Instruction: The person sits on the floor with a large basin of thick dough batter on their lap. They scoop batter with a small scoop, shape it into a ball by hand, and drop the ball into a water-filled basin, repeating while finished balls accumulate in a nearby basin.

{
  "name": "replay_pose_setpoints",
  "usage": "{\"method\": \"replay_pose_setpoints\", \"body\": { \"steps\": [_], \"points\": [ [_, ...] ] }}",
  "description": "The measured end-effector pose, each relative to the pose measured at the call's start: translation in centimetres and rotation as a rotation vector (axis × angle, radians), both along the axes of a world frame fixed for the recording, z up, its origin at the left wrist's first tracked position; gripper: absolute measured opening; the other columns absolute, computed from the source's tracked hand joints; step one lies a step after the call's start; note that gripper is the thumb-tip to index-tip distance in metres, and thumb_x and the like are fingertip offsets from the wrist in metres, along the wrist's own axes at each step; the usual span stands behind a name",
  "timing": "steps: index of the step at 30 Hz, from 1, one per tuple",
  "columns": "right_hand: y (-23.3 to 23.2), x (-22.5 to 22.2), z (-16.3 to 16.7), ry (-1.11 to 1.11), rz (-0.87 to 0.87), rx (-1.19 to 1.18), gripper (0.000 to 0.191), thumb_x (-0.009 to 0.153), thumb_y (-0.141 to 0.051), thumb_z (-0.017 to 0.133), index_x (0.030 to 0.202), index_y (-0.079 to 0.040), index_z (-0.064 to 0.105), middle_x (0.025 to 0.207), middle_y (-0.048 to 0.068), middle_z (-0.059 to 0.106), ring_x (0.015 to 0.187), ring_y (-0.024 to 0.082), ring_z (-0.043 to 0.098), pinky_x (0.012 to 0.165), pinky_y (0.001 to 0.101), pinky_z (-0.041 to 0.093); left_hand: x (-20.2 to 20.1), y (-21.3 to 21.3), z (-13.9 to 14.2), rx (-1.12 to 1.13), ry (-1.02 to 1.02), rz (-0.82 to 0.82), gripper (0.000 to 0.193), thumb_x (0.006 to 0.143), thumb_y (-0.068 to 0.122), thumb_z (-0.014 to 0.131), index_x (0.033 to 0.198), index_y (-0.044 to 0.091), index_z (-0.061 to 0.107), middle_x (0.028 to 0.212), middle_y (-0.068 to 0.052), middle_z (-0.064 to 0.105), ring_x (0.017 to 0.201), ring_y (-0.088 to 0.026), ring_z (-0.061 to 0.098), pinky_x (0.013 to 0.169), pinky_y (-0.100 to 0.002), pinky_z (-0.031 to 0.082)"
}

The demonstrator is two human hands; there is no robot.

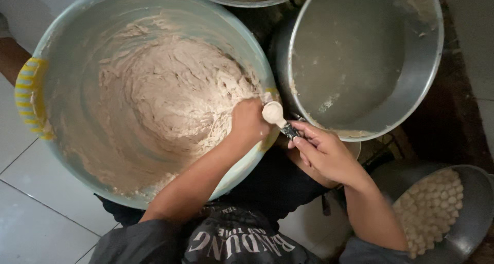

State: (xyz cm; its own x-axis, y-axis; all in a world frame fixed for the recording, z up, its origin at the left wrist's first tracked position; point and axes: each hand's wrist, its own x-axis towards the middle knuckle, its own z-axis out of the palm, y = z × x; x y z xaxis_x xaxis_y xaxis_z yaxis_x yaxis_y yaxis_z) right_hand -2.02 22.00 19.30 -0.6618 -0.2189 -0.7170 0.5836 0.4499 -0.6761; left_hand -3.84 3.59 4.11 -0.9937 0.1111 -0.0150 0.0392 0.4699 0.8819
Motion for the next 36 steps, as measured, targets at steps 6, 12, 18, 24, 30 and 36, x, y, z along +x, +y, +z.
{"method": "replay_pose_setpoints", "body": {
  "steps": [6,12,18,24,30,36],
  "points": [
    [2.8,-0.8,0.2,0.204,-0.09,0.183,0.052,0.097,-0.012,0.061,0.149,-0.009,0.056,0.093,0.004,0.07,0.066,0.007,0.054,0.058,0.0246,0.047,0.9,-0.9,-3.0,-0.371,0.064,0.134,0.039,0.075,0.041,0.084,0.071,0.005,0.07,0.066,-0.02,0.064,0.062,-0.043,0.062,0.059,-0.052,0.049],
    [4.5,-3.1,-0.1,0.518,0.129,0.583,0.043,0.097,-0.017,0.07,0.139,-0.012,0.066,0.11,0.02,0.074,0.078,0.02,0.067,0.071,0.0307,0.053,1.7,-0.8,-3.5,-0.012,0.163,0.156,0.031,0.086,0.032,0.075,0.096,0.003,0.072,0.082,-0.019,0.069,0.073,-0.044,0.066,0.067,-0.05,0.054],
    [4.2,-1.5,0.1,0.251,-0.11,0.395,0.046,0.099,-0.02,0.065,0.144,-0.011,0.061,0.102,0.016,0.078,0.071,0.016,0.062,0.064,0.0302,0.052,1.6,0.0,-0.7,0.102,-0.014,0.118,0.025,0.09,0.027,0.077,0.078,0.007,0.069,0.069,-0.013,0.068,0.065,-0.037,0.067,0.059,-0.045,0.054],
    [0.8,1.2,0.1,0.735,0.364,0.352,0.046,0.101,-0.014,0.065,0.145,-0.005,0.058,0.115,0.014,0.072,0.095,0.013,0.068,0.08,0.0278,0.049,0.9,0.0,0.7,0.117,0.016,-0.039,0.017,0.076,0.024,0.079,0.079,0.01,0.071,0.071,-0.013,0.07,0.065,-0.036,0.069,0.058,-0.044,0.054],
    [0.1,0.5,-0.9,-0.015,-0.001,-0.075,0.046,0.102,-0.012,0.055,0.148,-0.008,0.055,0.095,0.001,0.065,0.065,0.005,0.053,0.057,0.0226,0.045,1.2,0.9,-1.6,-0.107,-0.131,-0.102,0.018,0.064,0.021,0.078,0.071,0.007,0.07,0.075,-0.018,0.07,0.072,-0.041,0.069,0.067,-0.047,0.055],
    [2.4,-1.3,-0.1,-0.051,-0.06,-0.01,0.049,0.097,-0.009,0.056,0.146,-0.006,0.052,0.092,0.002,0.071,0.056,0.005,0.055,0.047,0.024,0.044,-6.1,-6.6,-7.8,-0.51,-0.207,-0.011,0.057,0.067,0.045,0.079,0.093,-0.004,0.071,0.098,-0.029,0.069,0.095,-0.045,0.066,0.079,-0.053,0.053]
  ]
}}
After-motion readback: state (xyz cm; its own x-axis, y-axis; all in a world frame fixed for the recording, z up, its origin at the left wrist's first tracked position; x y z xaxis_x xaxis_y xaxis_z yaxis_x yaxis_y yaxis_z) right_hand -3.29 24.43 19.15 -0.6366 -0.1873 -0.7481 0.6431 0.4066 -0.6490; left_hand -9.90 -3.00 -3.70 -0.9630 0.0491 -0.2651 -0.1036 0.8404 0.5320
